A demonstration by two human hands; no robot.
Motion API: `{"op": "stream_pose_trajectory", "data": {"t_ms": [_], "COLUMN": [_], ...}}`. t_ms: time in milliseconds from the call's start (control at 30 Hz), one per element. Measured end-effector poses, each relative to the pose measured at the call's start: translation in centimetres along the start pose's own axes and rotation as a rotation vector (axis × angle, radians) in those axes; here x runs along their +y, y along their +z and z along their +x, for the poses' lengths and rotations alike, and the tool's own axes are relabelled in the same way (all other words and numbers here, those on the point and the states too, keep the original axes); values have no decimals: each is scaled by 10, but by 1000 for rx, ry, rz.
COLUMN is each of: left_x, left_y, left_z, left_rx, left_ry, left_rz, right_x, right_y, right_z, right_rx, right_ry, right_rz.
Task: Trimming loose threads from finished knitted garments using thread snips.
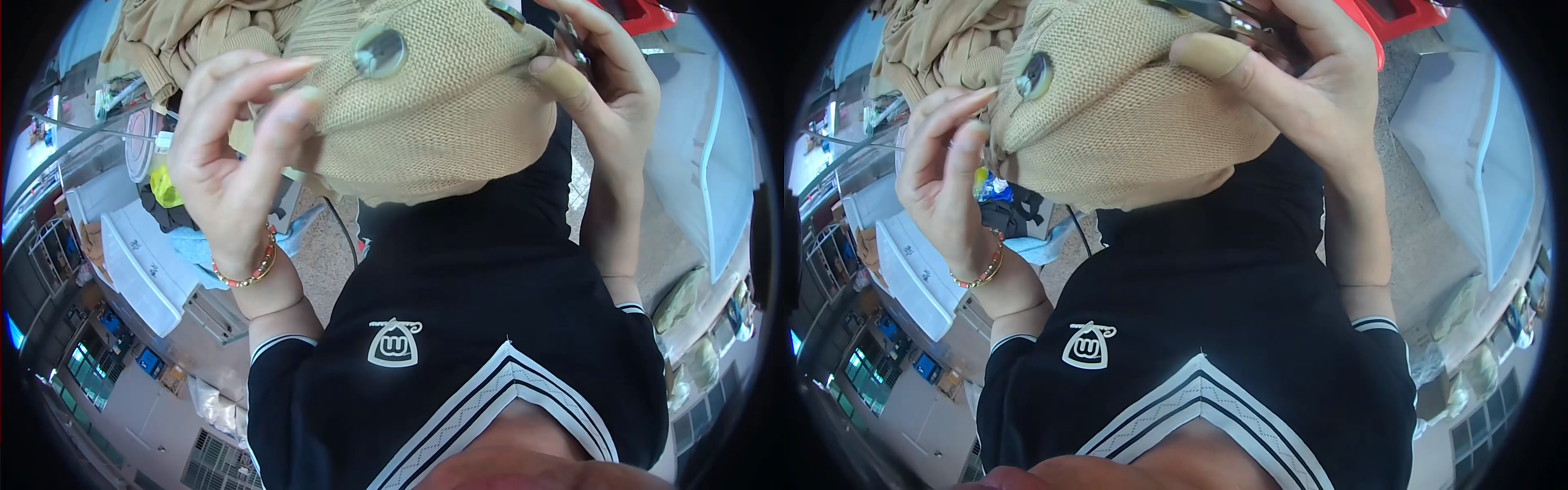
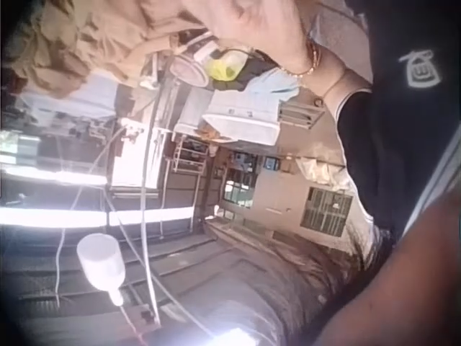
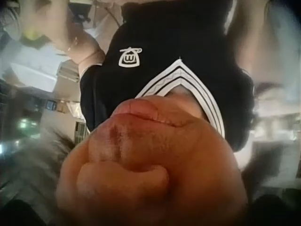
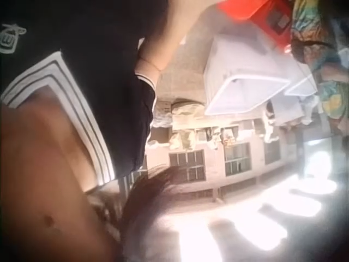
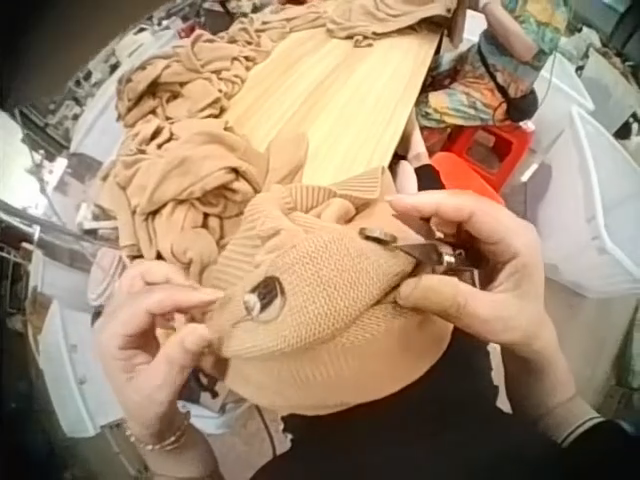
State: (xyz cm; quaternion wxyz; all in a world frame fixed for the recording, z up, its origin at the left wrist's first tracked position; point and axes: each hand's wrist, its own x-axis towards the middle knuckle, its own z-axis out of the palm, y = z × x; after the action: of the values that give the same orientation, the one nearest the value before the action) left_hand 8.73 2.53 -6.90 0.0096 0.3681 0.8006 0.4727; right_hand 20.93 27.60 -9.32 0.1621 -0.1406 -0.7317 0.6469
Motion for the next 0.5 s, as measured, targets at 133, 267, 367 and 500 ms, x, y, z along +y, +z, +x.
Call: {"op": "stream_pose_trajectory", "data": {"t_ms": [133,267,367,500], "left_x": [10,11,14,10], "left_y": [13,19,24,28], "left_z": [3,7,3,-2], "left_rx": [-83,-82,-45,20], "left_ry": [-13,-2,-13,-30], "left_rz": [70,27,16,-23], "right_x": [-5,-17,-14,-26], "right_y": [-3,-8,-9,3], "right_z": [-7,-4,6,6], "right_rx": [-31,-82,-189,-242], "right_ry": [-121,-283,-547,-501], "right_rz": [-198,-368,-532,-535]}}
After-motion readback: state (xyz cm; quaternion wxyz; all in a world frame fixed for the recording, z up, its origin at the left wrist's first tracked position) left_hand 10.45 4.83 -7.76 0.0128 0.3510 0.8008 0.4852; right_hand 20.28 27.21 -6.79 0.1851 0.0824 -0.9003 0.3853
